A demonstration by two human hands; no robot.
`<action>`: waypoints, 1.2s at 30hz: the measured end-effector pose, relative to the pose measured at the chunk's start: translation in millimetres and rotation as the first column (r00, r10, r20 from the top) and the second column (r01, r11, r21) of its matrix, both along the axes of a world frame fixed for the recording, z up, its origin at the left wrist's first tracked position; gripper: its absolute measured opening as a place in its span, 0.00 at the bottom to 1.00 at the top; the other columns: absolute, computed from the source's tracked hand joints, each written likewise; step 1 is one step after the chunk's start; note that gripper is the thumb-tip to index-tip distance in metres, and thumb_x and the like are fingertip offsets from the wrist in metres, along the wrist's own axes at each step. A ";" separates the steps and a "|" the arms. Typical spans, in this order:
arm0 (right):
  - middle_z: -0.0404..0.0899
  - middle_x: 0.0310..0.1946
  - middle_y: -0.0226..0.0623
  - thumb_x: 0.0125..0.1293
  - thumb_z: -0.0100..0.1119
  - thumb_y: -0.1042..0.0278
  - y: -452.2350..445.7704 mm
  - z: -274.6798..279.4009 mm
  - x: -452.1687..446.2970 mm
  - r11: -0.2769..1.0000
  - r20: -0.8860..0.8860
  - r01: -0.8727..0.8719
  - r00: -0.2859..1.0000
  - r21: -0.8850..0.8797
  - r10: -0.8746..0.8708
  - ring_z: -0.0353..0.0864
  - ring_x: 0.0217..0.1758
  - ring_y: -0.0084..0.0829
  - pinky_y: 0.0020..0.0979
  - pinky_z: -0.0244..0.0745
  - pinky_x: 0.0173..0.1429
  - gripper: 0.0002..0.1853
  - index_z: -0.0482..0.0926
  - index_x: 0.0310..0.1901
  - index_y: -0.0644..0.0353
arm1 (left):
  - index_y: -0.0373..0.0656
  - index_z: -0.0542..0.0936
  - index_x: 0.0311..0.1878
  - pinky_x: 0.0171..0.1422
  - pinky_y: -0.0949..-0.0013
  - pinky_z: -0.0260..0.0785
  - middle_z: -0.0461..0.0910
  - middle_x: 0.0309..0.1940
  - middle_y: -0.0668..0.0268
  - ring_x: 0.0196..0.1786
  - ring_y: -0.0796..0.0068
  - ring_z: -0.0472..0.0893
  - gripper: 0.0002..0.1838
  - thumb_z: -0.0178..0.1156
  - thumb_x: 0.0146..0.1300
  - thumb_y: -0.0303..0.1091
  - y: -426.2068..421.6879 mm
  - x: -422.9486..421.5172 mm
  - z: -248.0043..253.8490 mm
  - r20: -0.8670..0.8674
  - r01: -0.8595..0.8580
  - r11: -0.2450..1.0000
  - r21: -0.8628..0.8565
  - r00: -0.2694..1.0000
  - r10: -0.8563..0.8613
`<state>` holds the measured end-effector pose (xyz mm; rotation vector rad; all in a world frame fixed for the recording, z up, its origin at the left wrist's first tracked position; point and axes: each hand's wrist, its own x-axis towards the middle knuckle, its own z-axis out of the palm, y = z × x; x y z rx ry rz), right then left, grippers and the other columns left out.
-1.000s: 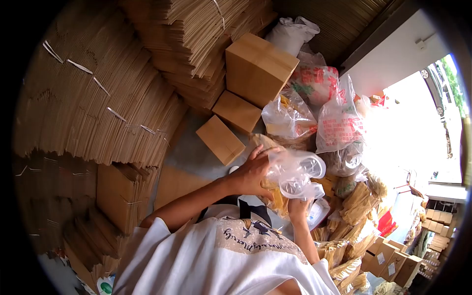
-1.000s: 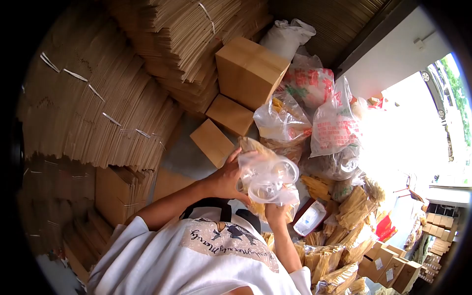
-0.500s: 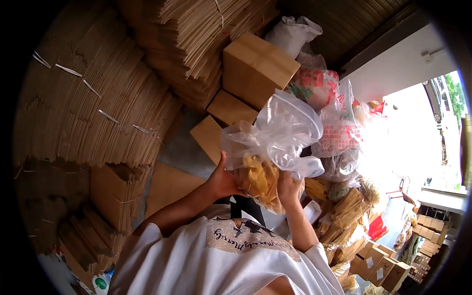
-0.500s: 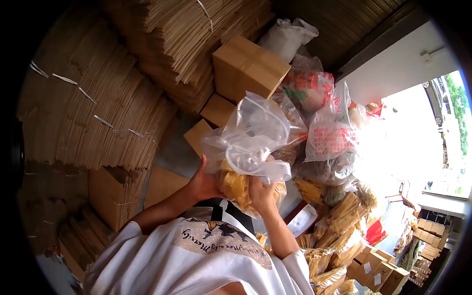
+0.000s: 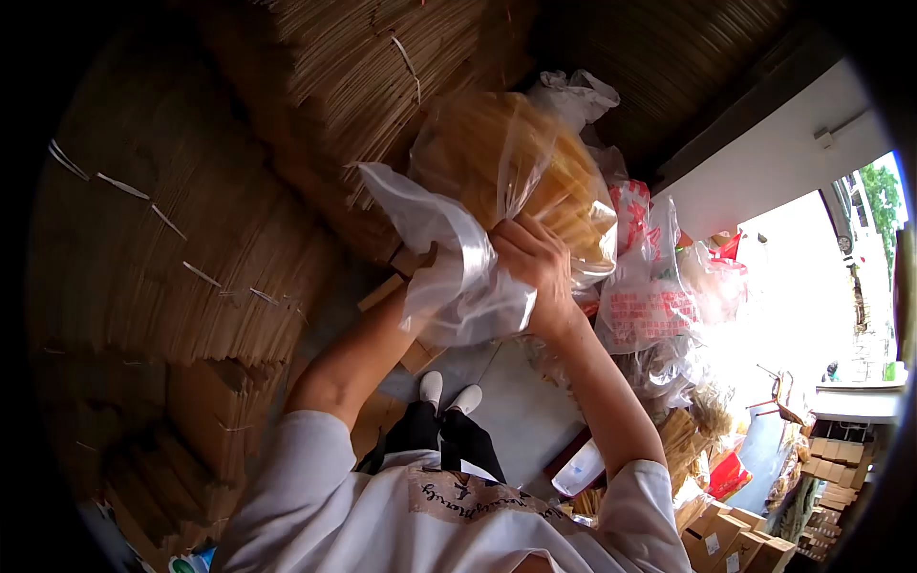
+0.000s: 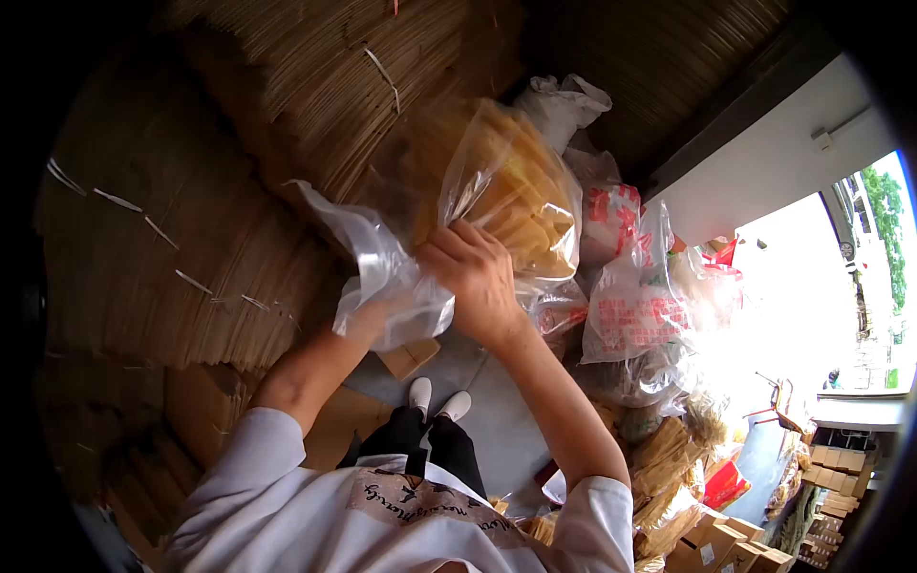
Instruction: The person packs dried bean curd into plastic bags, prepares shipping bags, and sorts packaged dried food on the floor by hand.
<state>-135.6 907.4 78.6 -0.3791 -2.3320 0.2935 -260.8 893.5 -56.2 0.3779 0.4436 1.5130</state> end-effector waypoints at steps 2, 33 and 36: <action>0.68 0.25 0.32 0.32 0.55 0.72 36.8 -23.1 -1.6 0.997 0.079 0.058 0.995 -0.056 -0.054 0.67 0.32 0.33 0.31 0.62 0.37 0.13 0.72 0.27 0.61 | 0.46 0.63 0.50 0.52 0.62 0.61 0.66 0.47 0.66 0.50 0.70 0.66 0.20 0.45 0.56 0.43 46.2 -19.3 -25.1 -0.117 -0.005 0.998 -0.056 0.993 -0.002; 0.42 0.59 0.46 0.51 0.55 0.73 -79.8 -461.2 59.8 0.150 0.358 0.457 0.828 -0.877 -0.431 0.51 0.60 0.40 0.33 0.63 0.49 0.38 0.41 0.59 0.57 | 0.60 0.46 0.60 0.59 0.56 0.46 0.46 0.61 0.63 0.62 0.70 0.50 0.32 0.50 0.54 0.41 -139.7 -186.8 -379.6 -0.579 -0.447 0.402 -0.799 0.753 -0.313; 0.42 0.60 0.45 0.52 0.55 0.65 -110.6 -562.6 46.0 -0.227 0.468 0.414 0.829 -0.882 -0.307 0.51 0.60 0.40 0.35 0.58 0.54 0.39 0.39 0.59 0.55 | 0.61 0.46 0.60 0.62 0.56 0.43 0.38 0.62 0.64 0.63 0.62 0.44 0.34 0.51 0.52 0.43 -146.9 -208.5 -465.1 -0.733 -0.549 0.487 -0.679 0.483 -0.479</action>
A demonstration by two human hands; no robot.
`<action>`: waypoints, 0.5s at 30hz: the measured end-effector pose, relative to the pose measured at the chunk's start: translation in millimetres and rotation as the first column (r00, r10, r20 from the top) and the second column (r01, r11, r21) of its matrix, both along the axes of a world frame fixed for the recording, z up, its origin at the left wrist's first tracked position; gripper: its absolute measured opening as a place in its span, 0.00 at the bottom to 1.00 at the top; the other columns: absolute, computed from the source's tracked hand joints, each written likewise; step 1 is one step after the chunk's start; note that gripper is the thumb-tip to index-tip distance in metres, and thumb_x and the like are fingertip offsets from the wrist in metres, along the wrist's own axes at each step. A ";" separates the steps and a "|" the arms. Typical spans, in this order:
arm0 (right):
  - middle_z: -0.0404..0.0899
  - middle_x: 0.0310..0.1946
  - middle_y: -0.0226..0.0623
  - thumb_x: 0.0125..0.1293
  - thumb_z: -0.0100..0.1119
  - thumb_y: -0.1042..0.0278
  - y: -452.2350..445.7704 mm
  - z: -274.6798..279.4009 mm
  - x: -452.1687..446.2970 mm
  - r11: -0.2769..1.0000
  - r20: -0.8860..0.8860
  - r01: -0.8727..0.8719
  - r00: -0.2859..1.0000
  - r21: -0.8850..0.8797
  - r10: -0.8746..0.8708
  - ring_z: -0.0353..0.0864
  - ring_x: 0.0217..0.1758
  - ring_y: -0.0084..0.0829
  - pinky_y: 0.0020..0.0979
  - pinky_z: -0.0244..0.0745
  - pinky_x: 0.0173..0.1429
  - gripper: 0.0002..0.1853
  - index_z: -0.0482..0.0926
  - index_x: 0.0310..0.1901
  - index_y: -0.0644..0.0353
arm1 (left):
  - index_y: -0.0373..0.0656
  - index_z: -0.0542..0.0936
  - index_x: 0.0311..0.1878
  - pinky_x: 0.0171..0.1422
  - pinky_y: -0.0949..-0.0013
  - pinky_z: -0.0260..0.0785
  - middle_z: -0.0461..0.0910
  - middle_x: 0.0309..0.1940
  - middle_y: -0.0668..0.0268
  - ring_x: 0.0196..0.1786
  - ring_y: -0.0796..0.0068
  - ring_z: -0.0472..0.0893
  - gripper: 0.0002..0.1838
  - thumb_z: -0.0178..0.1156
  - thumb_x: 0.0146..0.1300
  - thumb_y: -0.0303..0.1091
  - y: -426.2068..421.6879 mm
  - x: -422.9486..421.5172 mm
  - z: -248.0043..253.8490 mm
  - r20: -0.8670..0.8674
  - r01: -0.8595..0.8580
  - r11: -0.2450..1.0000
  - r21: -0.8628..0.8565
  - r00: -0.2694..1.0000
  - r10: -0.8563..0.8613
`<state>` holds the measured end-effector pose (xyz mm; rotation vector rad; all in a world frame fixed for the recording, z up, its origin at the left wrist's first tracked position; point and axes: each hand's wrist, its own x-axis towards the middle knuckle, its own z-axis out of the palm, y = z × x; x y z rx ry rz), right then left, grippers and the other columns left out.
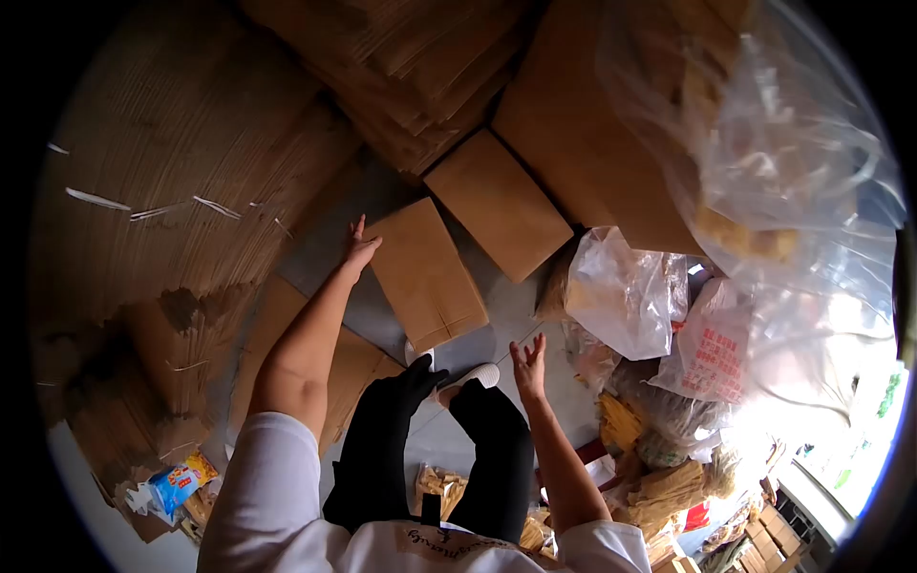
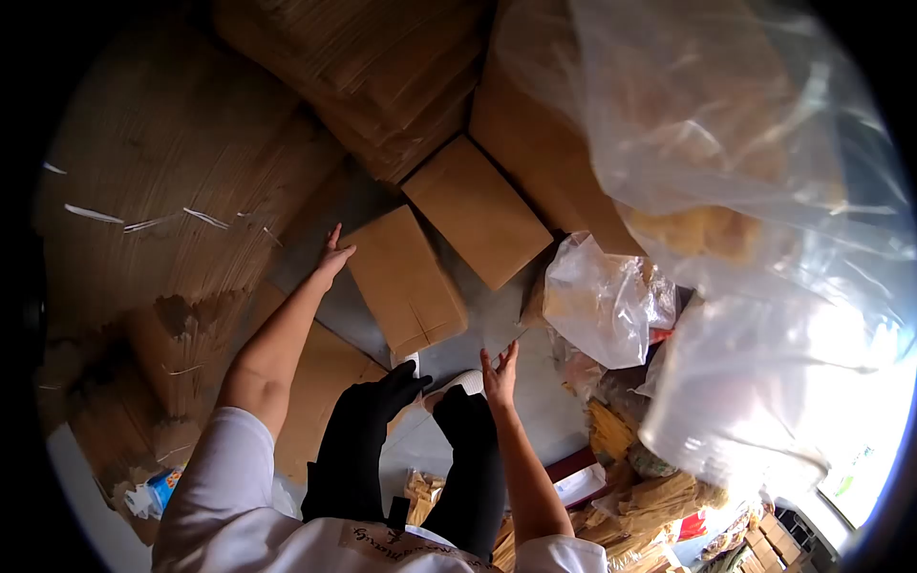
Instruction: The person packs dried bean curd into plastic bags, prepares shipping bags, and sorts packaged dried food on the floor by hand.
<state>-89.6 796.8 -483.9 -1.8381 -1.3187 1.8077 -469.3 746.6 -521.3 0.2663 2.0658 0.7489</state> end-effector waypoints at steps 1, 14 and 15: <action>0.42 0.60 0.42 0.55 0.50 0.55 -6.8 -39.7 -2.0 0.989 -0.023 0.047 0.998 -0.141 -0.051 0.50 0.60 0.41 0.40 0.53 0.57 0.37 0.40 0.60 0.50 | 0.61 0.45 0.60 0.62 0.56 0.42 0.37 0.62 0.64 0.63 0.59 0.43 0.35 0.51 0.52 0.44 6.3 -6.5 -14.5 -0.113 0.052 0.995 -0.081 0.992 -0.061; 0.58 0.52 0.42 0.58 0.34 0.54 -8.5 -161.9 -63.2 0.505 -0.150 0.267 0.752 -0.821 -0.641 0.57 0.55 0.43 0.48 0.51 0.56 0.24 0.59 0.51 0.63 | 0.44 0.65 0.48 0.46 0.63 0.63 0.64 0.43 0.53 0.43 0.55 0.69 0.17 0.44 0.53 0.31 -16.0 -21.9 -106.1 -0.476 0.205 0.978 -0.049 0.856 -0.203; 0.62 0.50 0.43 0.58 0.33 0.58 -7.4 -157.7 -61.3 0.518 -0.215 0.223 0.724 -0.826 -0.655 0.60 0.53 0.43 0.47 0.53 0.55 0.21 0.62 0.49 0.64 | 0.44 0.65 0.48 0.46 0.63 0.63 0.64 0.43 0.53 0.43 0.55 0.69 0.17 0.44 0.53 0.31 -21.2 -16.9 -102.5 -0.478 0.198 0.979 -0.053 0.856 -0.199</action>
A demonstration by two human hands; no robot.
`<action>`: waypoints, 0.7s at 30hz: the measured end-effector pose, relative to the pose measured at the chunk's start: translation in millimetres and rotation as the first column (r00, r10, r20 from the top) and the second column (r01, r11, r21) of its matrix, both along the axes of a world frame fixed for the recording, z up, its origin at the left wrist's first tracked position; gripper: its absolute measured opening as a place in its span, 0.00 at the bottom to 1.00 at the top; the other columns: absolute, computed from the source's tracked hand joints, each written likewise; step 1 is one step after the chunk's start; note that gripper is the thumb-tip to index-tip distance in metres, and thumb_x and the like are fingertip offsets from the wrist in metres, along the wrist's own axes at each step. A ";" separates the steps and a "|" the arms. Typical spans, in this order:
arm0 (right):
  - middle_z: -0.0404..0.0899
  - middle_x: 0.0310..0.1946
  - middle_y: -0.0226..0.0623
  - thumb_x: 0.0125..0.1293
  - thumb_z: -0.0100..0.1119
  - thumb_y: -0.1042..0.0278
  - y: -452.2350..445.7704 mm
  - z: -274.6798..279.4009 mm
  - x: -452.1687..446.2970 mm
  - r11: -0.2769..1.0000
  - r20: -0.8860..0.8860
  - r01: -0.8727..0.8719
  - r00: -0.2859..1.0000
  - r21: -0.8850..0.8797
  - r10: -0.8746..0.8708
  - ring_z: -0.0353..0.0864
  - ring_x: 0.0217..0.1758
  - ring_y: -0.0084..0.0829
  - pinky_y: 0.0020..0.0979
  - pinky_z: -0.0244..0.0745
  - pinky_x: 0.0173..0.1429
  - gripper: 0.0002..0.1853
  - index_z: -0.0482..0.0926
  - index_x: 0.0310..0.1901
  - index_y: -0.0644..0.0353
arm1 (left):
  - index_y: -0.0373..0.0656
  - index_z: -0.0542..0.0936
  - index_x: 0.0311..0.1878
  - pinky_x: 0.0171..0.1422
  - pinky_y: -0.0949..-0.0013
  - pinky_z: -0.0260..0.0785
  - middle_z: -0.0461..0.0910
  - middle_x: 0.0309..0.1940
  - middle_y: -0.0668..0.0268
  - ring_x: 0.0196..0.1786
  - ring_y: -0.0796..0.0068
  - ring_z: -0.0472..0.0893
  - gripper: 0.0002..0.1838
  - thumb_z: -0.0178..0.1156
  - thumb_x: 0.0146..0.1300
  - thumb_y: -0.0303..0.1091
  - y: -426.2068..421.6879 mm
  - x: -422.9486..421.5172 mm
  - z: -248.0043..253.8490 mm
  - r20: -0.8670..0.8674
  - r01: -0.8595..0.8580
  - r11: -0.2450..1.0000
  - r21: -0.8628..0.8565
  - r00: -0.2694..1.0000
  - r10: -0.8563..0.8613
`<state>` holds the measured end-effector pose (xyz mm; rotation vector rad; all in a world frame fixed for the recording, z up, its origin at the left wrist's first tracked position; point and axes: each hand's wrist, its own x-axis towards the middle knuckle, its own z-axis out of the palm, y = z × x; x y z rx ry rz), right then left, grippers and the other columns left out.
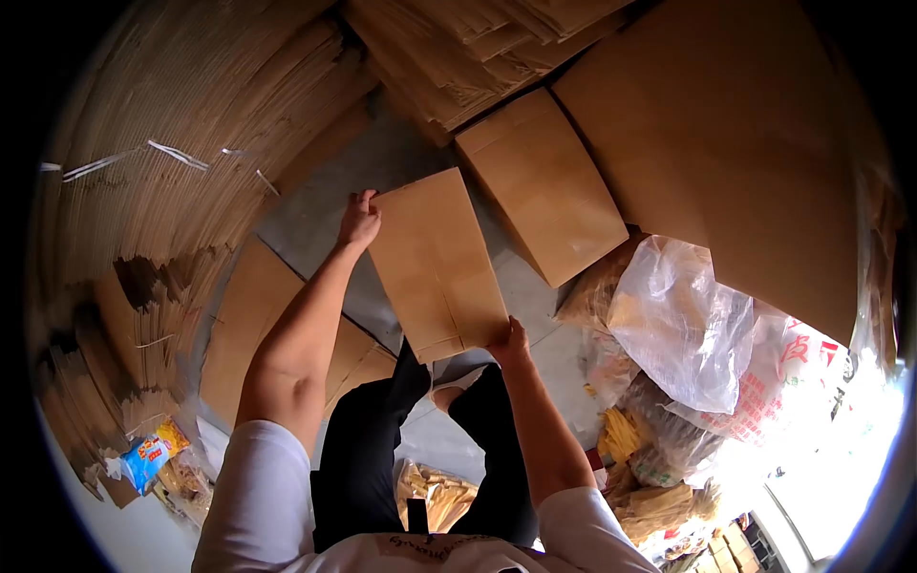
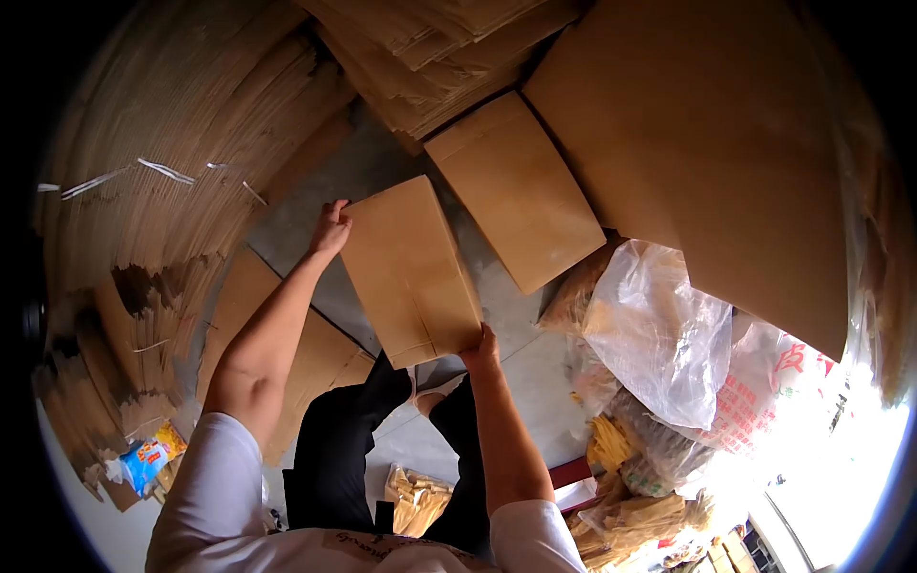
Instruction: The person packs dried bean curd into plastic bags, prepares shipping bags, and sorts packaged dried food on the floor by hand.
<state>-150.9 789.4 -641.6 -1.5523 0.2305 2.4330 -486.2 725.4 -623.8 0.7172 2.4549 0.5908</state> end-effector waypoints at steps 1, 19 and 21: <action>0.66 0.46 0.44 0.56 0.32 0.63 -3.9 0.0 4.9 0.999 0.099 0.001 0.995 -0.034 0.003 0.63 0.51 0.42 0.45 0.56 0.54 0.20 0.64 0.46 0.66 | 0.44 0.64 0.47 0.45 0.60 0.64 0.63 0.42 0.54 0.43 0.53 0.69 0.16 0.44 0.52 0.30 -6.7 6.5 5.3 0.001 -0.026 1.000 0.008 1.000 0.026; 0.64 0.46 0.34 0.50 0.44 0.54 22.6 222.8 107.6 0.987 0.414 -0.054 0.910 0.151 -0.013 0.64 0.46 0.33 0.36 0.61 0.44 0.20 0.65 0.44 0.53 | 0.41 0.63 0.47 0.46 0.62 0.61 0.61 0.42 0.57 0.46 0.58 0.64 0.19 0.50 0.51 0.31 0.6 124.7 287.2 -0.066 -0.090 0.988 0.121 0.993 0.099; 0.64 0.47 0.32 0.50 0.45 0.53 53.1 249.3 94.6 0.974 0.504 -0.057 0.861 0.220 -0.064 0.65 0.45 0.30 0.34 0.61 0.42 0.20 0.66 0.44 0.52 | 0.41 0.63 0.47 0.47 0.62 0.60 0.61 0.42 0.56 0.46 0.58 0.64 0.19 0.50 0.50 0.32 21.4 116.2 299.4 -0.051 -0.081 0.981 0.176 0.995 0.091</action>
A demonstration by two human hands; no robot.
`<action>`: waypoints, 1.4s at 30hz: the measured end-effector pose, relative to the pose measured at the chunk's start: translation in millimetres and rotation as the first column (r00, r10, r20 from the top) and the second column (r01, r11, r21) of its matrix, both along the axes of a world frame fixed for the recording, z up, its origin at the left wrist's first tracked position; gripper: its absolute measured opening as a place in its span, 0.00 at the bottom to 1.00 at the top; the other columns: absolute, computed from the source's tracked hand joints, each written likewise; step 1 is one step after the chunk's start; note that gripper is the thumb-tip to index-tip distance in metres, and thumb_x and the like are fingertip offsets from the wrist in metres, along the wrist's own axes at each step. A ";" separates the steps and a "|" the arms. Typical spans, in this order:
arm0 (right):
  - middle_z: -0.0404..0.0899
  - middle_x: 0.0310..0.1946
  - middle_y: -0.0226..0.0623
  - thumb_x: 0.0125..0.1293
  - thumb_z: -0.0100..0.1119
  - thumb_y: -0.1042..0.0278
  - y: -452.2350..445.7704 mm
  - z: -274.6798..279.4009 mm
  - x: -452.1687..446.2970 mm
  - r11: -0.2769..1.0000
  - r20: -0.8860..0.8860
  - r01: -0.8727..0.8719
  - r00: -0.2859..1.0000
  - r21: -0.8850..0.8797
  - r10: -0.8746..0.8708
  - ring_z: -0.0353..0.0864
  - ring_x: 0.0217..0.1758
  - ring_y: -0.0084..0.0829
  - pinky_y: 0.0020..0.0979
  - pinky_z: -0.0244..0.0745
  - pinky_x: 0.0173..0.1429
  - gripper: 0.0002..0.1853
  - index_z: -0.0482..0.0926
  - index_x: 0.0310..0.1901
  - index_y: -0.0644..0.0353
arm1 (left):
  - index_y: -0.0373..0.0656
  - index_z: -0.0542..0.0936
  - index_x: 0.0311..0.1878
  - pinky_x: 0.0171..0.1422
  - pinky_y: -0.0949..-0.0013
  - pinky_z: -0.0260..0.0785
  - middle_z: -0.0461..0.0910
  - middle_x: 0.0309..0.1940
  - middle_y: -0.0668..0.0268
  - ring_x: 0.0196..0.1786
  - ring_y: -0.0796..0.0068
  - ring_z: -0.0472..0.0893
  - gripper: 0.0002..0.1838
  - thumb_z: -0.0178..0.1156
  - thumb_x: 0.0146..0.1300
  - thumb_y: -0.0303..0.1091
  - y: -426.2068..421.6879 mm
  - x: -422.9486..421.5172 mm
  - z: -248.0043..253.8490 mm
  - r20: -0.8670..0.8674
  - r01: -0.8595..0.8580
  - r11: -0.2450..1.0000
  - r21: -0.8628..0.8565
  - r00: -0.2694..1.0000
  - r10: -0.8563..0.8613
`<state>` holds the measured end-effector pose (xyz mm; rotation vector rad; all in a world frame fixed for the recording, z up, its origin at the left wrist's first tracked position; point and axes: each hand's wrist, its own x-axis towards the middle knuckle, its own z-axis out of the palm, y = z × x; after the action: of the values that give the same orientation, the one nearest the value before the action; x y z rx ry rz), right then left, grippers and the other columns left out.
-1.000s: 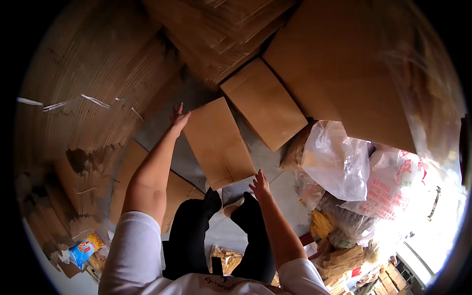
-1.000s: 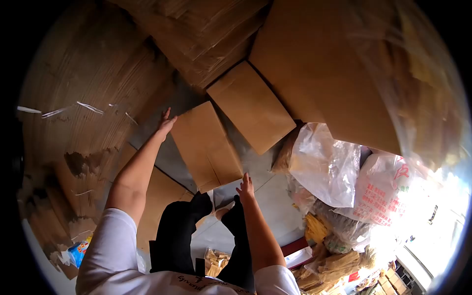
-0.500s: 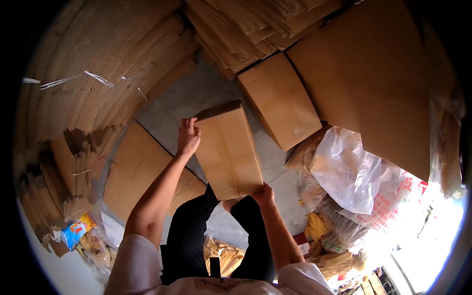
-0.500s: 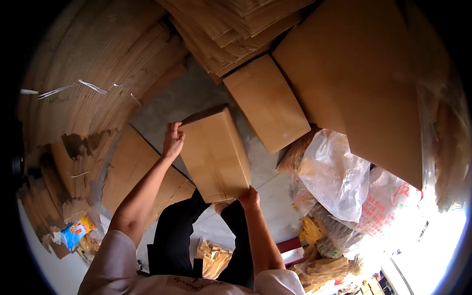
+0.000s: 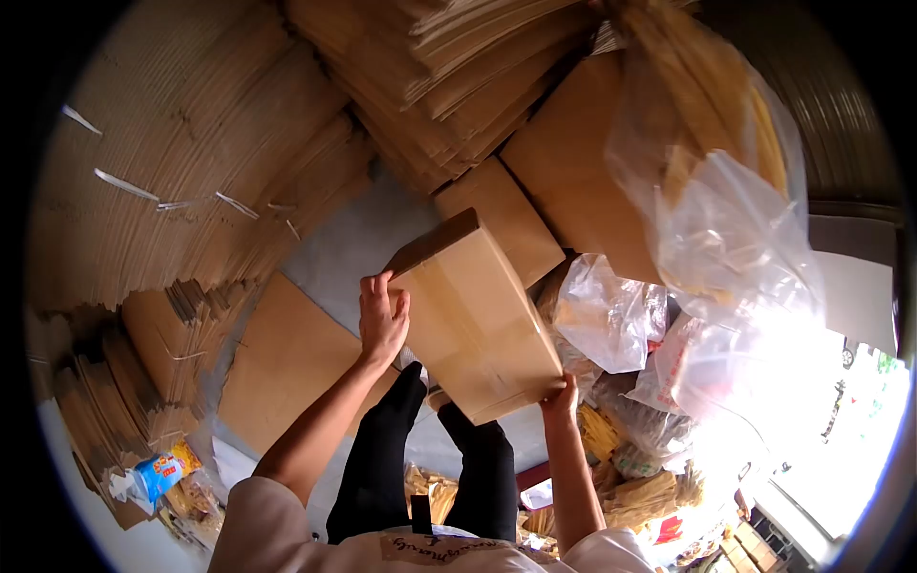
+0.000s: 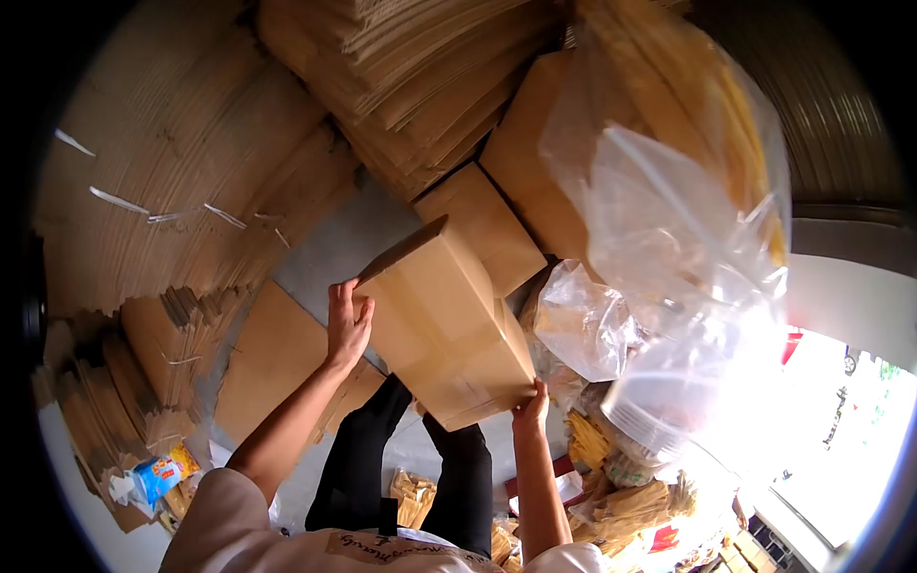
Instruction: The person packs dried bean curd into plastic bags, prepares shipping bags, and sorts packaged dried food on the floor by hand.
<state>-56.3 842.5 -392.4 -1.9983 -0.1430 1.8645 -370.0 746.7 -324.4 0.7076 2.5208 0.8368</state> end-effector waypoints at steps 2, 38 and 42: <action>0.65 0.44 0.30 0.51 0.45 0.53 35.0 14.1 -12.0 0.997 0.076 0.015 0.997 0.079 -0.021 0.65 0.44 0.29 0.32 0.62 0.43 0.19 0.66 0.43 0.51 | 0.41 0.63 0.47 0.48 0.62 0.59 0.61 0.42 0.54 0.47 0.56 0.63 0.20 0.50 0.50 0.32 28.9 -13.4 -1.4 0.049 0.010 0.998 0.062 0.999 -0.013; 0.71 0.28 0.33 0.54 0.45 0.72 -301.9 91.3 309.9 0.950 0.223 0.308 0.930 -0.039 -0.293 0.69 0.23 0.21 0.19 0.66 0.22 0.14 0.66 0.44 0.62 | 0.45 0.57 0.56 0.34 0.70 0.68 0.70 0.43 0.59 0.35 0.66 0.74 0.25 0.49 0.53 0.29 -5.9 186.1 65.4 0.783 0.432 0.836 -0.337 0.622 -0.006; 0.72 0.31 0.33 0.55 0.44 0.70 -285.6 99.9 315.0 0.887 0.193 0.460 0.868 0.037 -0.458 0.71 0.28 0.22 0.22 0.69 0.27 0.16 0.65 0.46 0.61 | 0.44 0.59 0.54 0.33 0.73 0.68 0.71 0.43 0.59 0.35 0.69 0.75 0.23 0.48 0.54 0.29 42.4 254.2 72.8 0.795 0.585 0.755 -0.297 0.589 -0.144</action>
<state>258.6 556.9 -292.4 -2.0000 0.2703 1.3687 -115.8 789.1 -251.6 0.5302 1.6135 0.1428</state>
